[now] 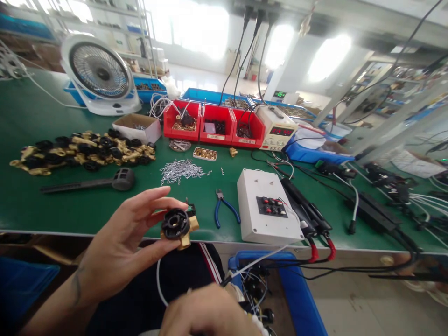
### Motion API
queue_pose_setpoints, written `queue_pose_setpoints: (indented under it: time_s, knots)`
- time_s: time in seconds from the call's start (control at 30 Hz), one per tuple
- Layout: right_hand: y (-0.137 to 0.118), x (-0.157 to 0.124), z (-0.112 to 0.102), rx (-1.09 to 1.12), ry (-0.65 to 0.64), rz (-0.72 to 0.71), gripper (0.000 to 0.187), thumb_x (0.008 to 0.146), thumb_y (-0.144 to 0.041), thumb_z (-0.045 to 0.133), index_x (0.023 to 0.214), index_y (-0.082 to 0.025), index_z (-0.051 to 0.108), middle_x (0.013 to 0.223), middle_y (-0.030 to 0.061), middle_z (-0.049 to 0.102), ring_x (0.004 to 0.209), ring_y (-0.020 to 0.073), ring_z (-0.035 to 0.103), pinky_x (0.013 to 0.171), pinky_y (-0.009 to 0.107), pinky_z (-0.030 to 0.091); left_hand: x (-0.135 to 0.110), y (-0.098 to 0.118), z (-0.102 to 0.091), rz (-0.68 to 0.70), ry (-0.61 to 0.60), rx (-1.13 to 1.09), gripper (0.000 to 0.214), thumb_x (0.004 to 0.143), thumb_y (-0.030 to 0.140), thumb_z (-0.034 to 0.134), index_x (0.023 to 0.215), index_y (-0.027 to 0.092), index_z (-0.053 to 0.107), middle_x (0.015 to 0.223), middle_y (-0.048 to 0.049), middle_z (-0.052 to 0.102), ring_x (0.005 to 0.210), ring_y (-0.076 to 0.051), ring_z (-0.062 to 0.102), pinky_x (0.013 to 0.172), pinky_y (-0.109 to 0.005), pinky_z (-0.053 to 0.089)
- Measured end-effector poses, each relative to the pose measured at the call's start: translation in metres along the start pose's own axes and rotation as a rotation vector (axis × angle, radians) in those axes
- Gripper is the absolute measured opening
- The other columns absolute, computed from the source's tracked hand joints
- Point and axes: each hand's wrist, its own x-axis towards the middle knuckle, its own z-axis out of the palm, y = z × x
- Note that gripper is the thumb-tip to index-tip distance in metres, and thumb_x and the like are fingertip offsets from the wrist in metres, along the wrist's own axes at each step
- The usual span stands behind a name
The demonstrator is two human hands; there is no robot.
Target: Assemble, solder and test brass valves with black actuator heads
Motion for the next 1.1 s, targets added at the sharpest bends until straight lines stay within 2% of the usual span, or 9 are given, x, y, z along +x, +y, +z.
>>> queue_pose_setpoints:
  time_s: [0.13, 0.2, 0.3, 0.43, 0.53, 0.63, 0.73, 0.97, 1.1]
  knots:
    - [0.009, 0.011, 0.013, 0.314, 0.345, 0.2, 0.045, 0.086, -0.051, 0.069, 0.122, -0.028, 0.054, 0.087, 0.0008, 0.07, 0.063, 0.0116, 0.064, 0.059, 0.022, 0.054, -0.007, 0.003, 0.004, -0.068, -0.033, -0.118, 0.063, 0.086, 0.013, 0.07, 0.137, 0.041, 0.046, 0.127, 0.0013, 0.067, 0.119, -0.015, 0.064, 0.102, -0.024, 0.054]
    - [0.011, 0.016, 0.019, 0.436, 0.396, 0.244, 0.06, 0.079, -0.051, 0.075, 0.129, -0.027, 0.052, 0.097, 0.0045, 0.072, 0.069, 0.0143, 0.068, 0.064, 0.026, 0.058, -0.011, 0.0, 0.009, -0.118, -0.06, -0.154, 0.059, 0.089, 0.013, 0.067, 0.136, 0.042, 0.047, 0.133, 0.002, 0.065, 0.124, -0.014, 0.06, 0.104, -0.022, 0.051]
    - [0.011, 0.02, 0.026, 0.381, 0.428, 0.206, 0.041, 0.085, -0.043, 0.073, 0.12, -0.025, 0.06, 0.103, 0.0059, 0.074, 0.082, 0.017, 0.072, 0.076, 0.028, 0.06, -0.019, -0.008, 0.018, -0.216, -0.043, -0.2, 0.046, 0.092, 0.021, 0.064, 0.133, 0.037, 0.053, 0.144, -0.0006, 0.056, 0.129, -0.017, 0.057, 0.104, -0.024, 0.051]
    - [0.019, 0.023, 0.017, 0.113, 0.405, 0.151, 0.034, 0.094, -0.046, 0.058, 0.121, -0.025, 0.06, 0.093, 0.003, 0.074, 0.079, 0.0154, 0.07, 0.076, 0.028, 0.057, -0.026, -0.02, 0.023, -0.35, 0.047, -0.389, 0.025, 0.092, 0.029, 0.064, 0.117, 0.027, 0.064, 0.136, -0.0058, 0.062, 0.115, -0.018, 0.066, 0.094, -0.024, 0.057]
    - [0.041, 0.036, -0.004, -0.365, 0.571, 0.203, 0.041, 0.096, -0.054, 0.047, 0.114, -0.019, 0.059, 0.082, 0.0037, 0.067, 0.075, 0.0185, 0.065, 0.075, 0.034, 0.054, -0.026, -0.025, 0.024, -0.467, 0.116, -0.651, 0.02, 0.094, 0.034, 0.063, 0.111, 0.023, 0.066, 0.113, -0.0044, 0.072, 0.1, -0.015, 0.071, 0.091, -0.024, 0.058]
    - [0.066, 0.059, -0.024, -0.907, 0.626, 0.483, 0.038, 0.088, -0.046, 0.063, 0.108, -0.014, 0.059, 0.099, 0.0142, 0.065, 0.091, 0.0268, 0.063, 0.081, 0.04, 0.05, -0.025, -0.023, 0.026, -0.559, 0.142, -0.842, 0.021, 0.092, 0.035, 0.065, 0.106, 0.02, 0.068, 0.104, -0.0046, 0.073, 0.09, -0.015, 0.073, 0.084, -0.024, 0.06]
    - [0.079, 0.082, -0.035, -1.043, 0.484, 0.731, 0.018, 0.09, -0.023, 0.058, 0.1, -0.009, 0.061, 0.102, 0.0214, 0.066, 0.096, 0.0309, 0.064, 0.081, 0.039, 0.047, -0.026, -0.018, 0.029, -0.588, 0.133, -0.89, 0.023, 0.089, 0.034, 0.069, 0.106, 0.019, 0.068, 0.101, -0.0061, 0.072, 0.088, -0.015, 0.073, 0.082, -0.024, 0.06]
    - [0.062, 0.076, -0.04, -0.712, 0.532, 0.709, 0.025, 0.095, -0.031, 0.045, 0.102, -0.013, 0.06, 0.06, -0.002, 0.051, 0.055, 0.0156, 0.05, 0.054, 0.026, 0.037, -0.03, -0.019, 0.022, -0.484, 0.154, -0.728, 0.031, 0.084, 0.038, 0.075, 0.111, 0.027, 0.066, 0.101, -0.0001, 0.066, 0.075, -0.008, 0.062, 0.071, -0.018, 0.053]
    - [0.034, 0.049, -0.024, 0.153, 0.563, 0.431, 0.036, 0.096, -0.05, 0.047, 0.096, -0.017, 0.061, 0.05, -0.0119, 0.024, 0.041, 0.0071, 0.02, 0.044, 0.021, 0.022, -0.027, -0.026, 0.017, -0.454, 0.128, -0.647, 0.033, 0.084, 0.052, 0.069, 0.098, 0.023, 0.071, 0.115, -0.0029, 0.064, 0.109, -0.017, 0.056, 0.092, -0.021, 0.045]
